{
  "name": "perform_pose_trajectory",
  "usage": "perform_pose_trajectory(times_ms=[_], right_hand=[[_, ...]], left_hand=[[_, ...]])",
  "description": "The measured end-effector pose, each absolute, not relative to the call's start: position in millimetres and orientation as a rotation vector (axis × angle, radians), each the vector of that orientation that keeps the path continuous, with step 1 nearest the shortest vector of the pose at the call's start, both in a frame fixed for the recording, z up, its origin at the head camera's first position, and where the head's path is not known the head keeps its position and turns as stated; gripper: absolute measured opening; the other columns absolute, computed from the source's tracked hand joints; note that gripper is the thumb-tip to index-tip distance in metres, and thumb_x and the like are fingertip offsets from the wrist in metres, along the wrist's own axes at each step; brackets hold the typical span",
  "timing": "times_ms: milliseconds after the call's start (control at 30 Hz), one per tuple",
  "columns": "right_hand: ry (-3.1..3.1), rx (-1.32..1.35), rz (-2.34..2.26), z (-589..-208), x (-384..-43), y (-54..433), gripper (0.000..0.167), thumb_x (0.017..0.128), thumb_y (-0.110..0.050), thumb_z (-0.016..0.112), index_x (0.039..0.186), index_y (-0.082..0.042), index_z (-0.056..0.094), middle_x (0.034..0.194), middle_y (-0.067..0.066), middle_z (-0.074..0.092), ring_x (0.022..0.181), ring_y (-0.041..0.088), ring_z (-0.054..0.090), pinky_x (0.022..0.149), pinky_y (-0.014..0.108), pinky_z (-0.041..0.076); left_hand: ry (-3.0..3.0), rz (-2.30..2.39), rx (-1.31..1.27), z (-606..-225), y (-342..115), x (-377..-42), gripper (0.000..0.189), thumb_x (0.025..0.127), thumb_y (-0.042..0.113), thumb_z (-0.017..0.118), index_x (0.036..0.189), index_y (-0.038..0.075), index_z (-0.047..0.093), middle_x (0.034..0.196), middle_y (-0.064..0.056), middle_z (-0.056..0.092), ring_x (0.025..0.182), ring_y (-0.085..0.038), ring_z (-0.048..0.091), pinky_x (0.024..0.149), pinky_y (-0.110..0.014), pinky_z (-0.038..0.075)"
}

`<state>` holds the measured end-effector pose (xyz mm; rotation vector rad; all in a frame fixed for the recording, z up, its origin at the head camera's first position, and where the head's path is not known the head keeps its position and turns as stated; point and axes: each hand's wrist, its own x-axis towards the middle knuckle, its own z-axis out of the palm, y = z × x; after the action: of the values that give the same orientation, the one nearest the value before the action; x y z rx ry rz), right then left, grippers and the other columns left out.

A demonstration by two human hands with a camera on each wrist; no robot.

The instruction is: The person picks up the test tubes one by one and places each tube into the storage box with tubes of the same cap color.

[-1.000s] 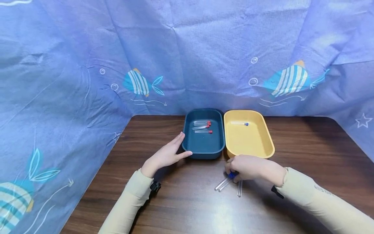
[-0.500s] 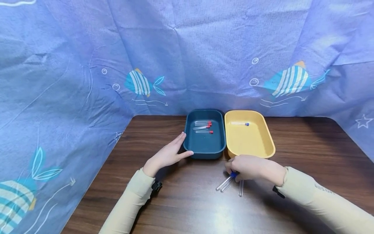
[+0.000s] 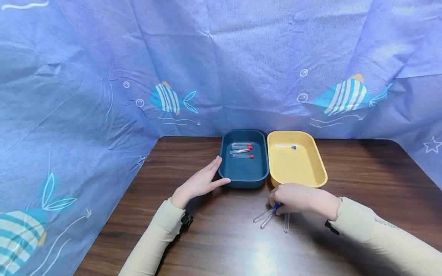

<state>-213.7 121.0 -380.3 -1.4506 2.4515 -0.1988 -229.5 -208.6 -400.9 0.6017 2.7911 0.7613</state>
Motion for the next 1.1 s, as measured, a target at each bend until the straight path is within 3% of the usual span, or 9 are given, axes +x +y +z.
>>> perform_pose_trajectory(times_ms=[467,800,1100], right_hand=[[2.451,-1.514,-0.239,-379,-211,131,0.014,0.084,-0.016,0.083,0.09,-0.019,0.07,0.091,-0.014,0.065,0.075,0.001,0.057,0.068,0.021,0.052],[2.442,-1.594,-0.278,-374,-211,137,0.012,0.086,-0.018,0.082,0.086,-0.019,0.07,0.081,-0.019,0.061,0.074,-0.001,0.056,0.067,0.018,0.05],[2.384,-1.554,-0.398,-345,-220,136,0.008,0.092,-0.016,0.076,0.086,-0.019,0.07,0.079,-0.02,0.059,0.07,-0.005,0.051,0.065,0.019,0.049]], left_hand=[[2.778,0.777,0.587,-407,-201,-232,0.1,0.094,0.069,0.051,0.162,0.008,0.012,0.168,-0.005,0.009,0.153,-0.017,0.014,0.121,-0.041,0.022],[2.77,0.777,0.607,-405,-200,-230,0.098,0.095,0.066,0.052,0.162,0.007,0.012,0.169,-0.009,0.01,0.153,-0.02,0.015,0.121,-0.043,0.022],[2.787,0.76,0.576,-403,-205,-229,0.098,0.095,0.067,0.052,0.162,0.007,0.012,0.168,-0.007,0.009,0.153,-0.022,0.016,0.121,-0.044,0.023]])
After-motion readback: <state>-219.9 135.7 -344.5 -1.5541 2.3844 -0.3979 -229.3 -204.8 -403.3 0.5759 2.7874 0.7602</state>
